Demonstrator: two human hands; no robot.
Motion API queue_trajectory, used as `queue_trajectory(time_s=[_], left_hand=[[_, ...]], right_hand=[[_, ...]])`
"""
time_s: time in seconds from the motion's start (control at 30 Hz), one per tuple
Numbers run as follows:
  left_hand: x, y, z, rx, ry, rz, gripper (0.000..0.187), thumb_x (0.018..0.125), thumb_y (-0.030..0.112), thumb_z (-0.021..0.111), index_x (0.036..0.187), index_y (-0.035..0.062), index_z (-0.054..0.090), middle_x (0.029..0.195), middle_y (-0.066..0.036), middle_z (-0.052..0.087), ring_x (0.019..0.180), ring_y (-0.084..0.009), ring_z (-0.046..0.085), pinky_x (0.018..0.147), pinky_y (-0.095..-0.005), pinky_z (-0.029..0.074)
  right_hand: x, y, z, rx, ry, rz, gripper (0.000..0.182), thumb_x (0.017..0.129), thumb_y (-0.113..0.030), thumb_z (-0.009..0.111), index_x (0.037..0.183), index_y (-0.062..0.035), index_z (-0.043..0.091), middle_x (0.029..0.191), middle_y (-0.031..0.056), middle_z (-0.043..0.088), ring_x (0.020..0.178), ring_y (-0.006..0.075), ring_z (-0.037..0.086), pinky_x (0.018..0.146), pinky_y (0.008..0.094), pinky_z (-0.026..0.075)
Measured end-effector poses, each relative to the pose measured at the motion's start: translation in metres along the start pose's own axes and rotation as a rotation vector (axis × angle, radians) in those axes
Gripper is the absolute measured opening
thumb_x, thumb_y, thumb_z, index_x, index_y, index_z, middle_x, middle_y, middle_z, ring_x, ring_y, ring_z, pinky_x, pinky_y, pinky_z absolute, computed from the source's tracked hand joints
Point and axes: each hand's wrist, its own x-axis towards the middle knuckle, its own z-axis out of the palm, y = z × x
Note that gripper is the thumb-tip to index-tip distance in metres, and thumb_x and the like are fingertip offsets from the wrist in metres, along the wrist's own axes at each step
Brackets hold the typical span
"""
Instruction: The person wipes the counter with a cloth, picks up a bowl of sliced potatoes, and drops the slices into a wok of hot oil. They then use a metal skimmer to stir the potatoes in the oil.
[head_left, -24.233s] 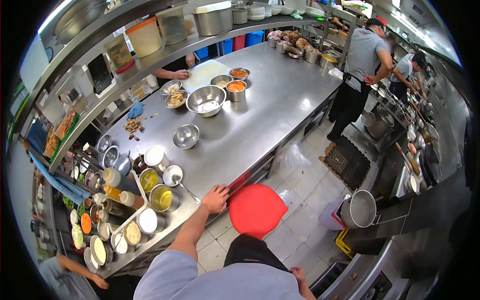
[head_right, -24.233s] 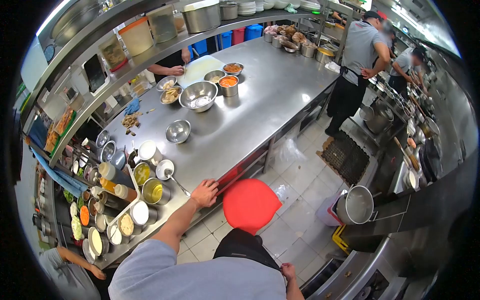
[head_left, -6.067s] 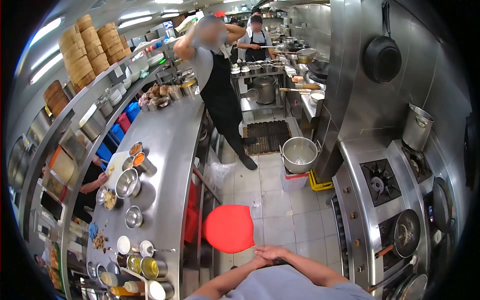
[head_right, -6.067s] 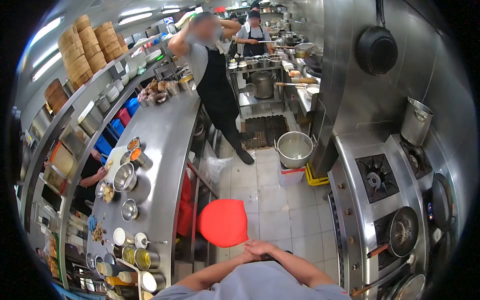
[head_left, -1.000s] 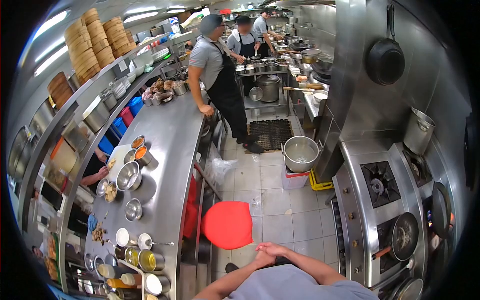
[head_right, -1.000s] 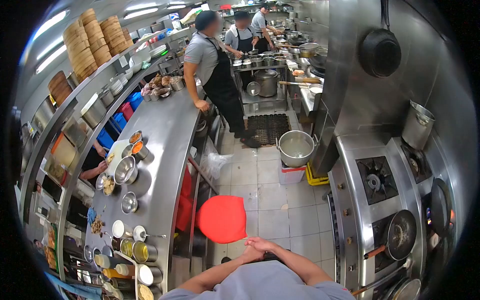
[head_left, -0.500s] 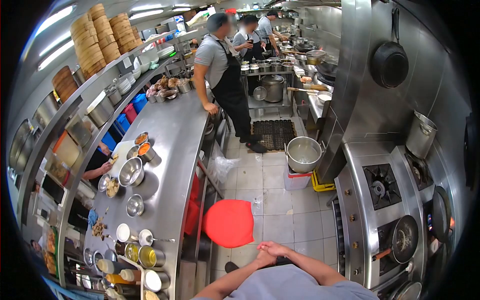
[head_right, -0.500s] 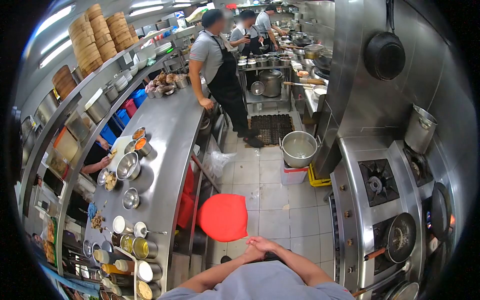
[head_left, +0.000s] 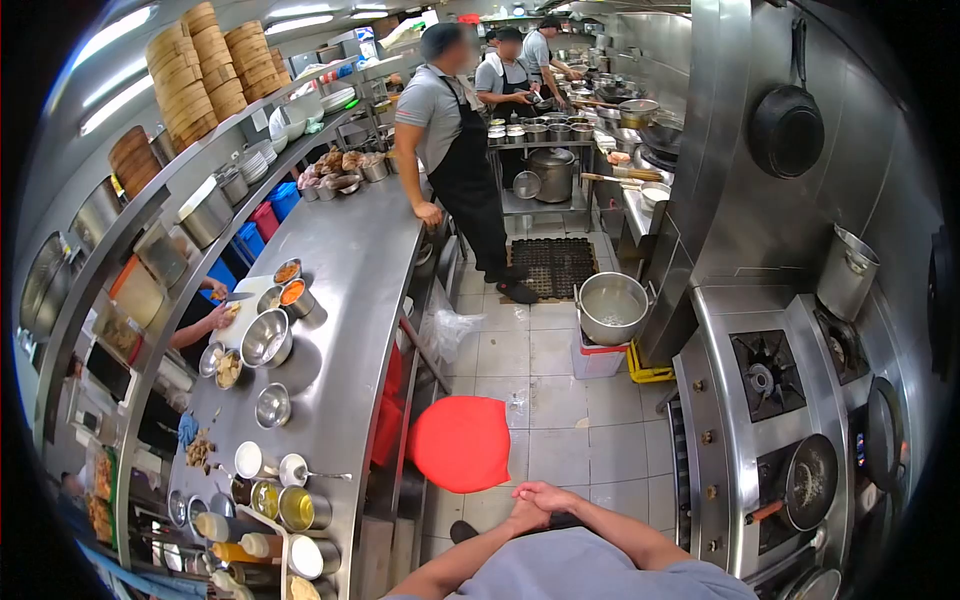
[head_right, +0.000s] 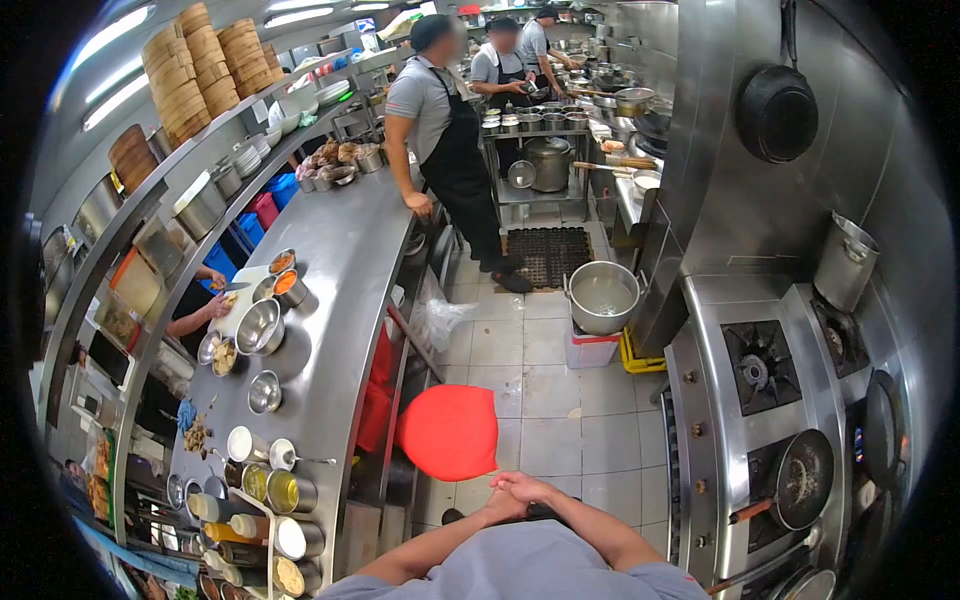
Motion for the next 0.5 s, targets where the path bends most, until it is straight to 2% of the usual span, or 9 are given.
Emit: queue_trajectory(time_s=[0.07, 0.13, 0.17, 0.23, 0.37, 0.5], left_hand=[[-0.001, 0.003, -0.005, -0.068, -0.043, -0.072, 0.025, 0.065, 0.020, 0.065, 0.088, 0.0104, 0.065, 0.090, -0.013, 0.064, 0.086, -0.0308, 0.060, 0.072, -0.0439, 0.046], [-0.009, 0.009, -0.017, 0.070, 0.094, 0.089, 0.026, 0.064, 0.021, 0.065, 0.088, 0.0111, 0.065, 0.090, -0.013, 0.064, 0.086, -0.0309, 0.060, 0.073, -0.0436, 0.046], [-0.007, 0.009, -0.017, 0.070, 0.093, 0.091, 0.026, 0.064, 0.021, 0.065, 0.088, 0.0111, 0.065, 0.090, -0.013, 0.064, 0.086, -0.0309, 0.060, 0.073, -0.0436, 0.046], [-0.001, 0.009, -0.016, -0.023, -0.031, -0.037, 0.029, 0.063, 0.023, 0.065, 0.090, 0.0119, 0.065, 0.092, -0.013, 0.064, 0.088, -0.0309, 0.060, 0.074, -0.0440, 0.045], [0.001, 0.010, -0.016, -0.013, -0.051, -0.039, 0.030, 0.063, 0.024, 0.065, 0.091, 0.0134, 0.066, 0.094, -0.012, 0.064, 0.090, -0.0304, 0.059, 0.075, -0.0440, 0.045], [0.003, 0.009, -0.019, 0.057, -0.073, 0.042, 0.031, 0.062, 0.025, 0.064, 0.091, 0.0152, 0.066, 0.095, -0.011, 0.064, 0.092, -0.0295, 0.058, 0.076, -0.0438, 0.043]], right_hand=[[0.001, 0.001, -0.001, 0.017, -0.003, 0.013, 0.022, 0.095, -0.011, 0.040, 0.106, -0.0060, 0.058, 0.100, 0.0052, 0.059, 0.099, 0.0143, 0.051, 0.090, 0.0283, 0.039], [0.000, 0.001, -0.001, 0.050, -0.002, 0.028, 0.021, 0.095, -0.012, 0.040, 0.105, -0.0067, 0.058, 0.099, 0.0051, 0.059, 0.098, 0.0141, 0.051, 0.089, 0.0277, 0.040], [0.001, 0.002, -0.001, 0.051, 0.001, 0.028, 0.021, 0.095, -0.012, 0.040, 0.105, -0.0067, 0.058, 0.099, 0.0051, 0.059, 0.098, 0.0141, 0.051, 0.089, 0.0277, 0.040], [0.003, 0.006, -0.002, 0.080, 0.004, 0.031, 0.021, 0.095, -0.012, 0.040, 0.105, -0.0067, 0.058, 0.098, 0.0047, 0.058, 0.096, 0.0140, 0.051, 0.088, 0.0275, 0.040], [0.002, 0.010, -0.005, 0.092, 0.006, 0.029, 0.022, 0.095, -0.011, 0.040, 0.105, -0.0066, 0.058, 0.097, 0.0046, 0.058, 0.095, 0.0139, 0.051, 0.088, 0.0272, 0.040], [-0.003, 0.007, -0.008, 0.129, 0.003, 0.034, 0.022, 0.095, -0.011, 0.040, 0.107, -0.0072, 0.058, 0.097, 0.0045, 0.058, 0.095, 0.0138, 0.051, 0.087, 0.0272, 0.041]])
